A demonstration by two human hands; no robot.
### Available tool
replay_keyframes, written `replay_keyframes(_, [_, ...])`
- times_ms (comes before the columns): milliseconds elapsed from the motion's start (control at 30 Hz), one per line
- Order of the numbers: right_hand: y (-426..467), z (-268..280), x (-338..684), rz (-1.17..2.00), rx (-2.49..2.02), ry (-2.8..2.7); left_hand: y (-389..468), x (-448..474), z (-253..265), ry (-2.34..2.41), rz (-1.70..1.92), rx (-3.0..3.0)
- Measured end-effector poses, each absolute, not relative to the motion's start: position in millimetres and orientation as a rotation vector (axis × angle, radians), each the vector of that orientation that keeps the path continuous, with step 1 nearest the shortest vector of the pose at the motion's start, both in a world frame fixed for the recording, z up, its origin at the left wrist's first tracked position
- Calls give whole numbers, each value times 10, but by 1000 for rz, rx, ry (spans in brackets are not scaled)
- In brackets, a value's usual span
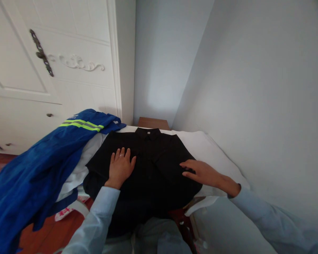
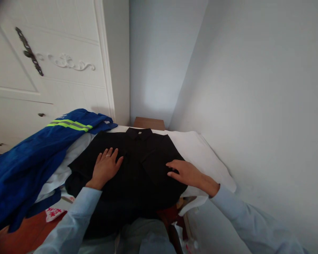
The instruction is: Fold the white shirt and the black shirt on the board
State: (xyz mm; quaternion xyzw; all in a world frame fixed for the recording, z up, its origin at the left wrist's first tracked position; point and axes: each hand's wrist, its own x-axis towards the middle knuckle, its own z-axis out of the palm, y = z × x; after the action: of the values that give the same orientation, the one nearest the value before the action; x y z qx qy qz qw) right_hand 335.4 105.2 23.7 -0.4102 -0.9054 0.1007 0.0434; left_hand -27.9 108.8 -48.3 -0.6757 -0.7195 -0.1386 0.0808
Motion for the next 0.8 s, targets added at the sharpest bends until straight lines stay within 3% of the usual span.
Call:
replay_keyframes(267, [1844,143,3094,231,-1100,-2602,1045,434,-122,-1842,-748,-2335])
replay_keyframes(467, [2580,-289,2904,185,-1256,-2784,1168,924,-262,-1580,-429,-2777])
replay_keyframes(600, [2880,-444,3201,181,-1574,-2642,1169,909,-424,-1621,-468,-2728])
replay_keyframes(800, [2999,-405,3499,121,-1651,-2513,1046,943,-325,-1681,-452,-2685])
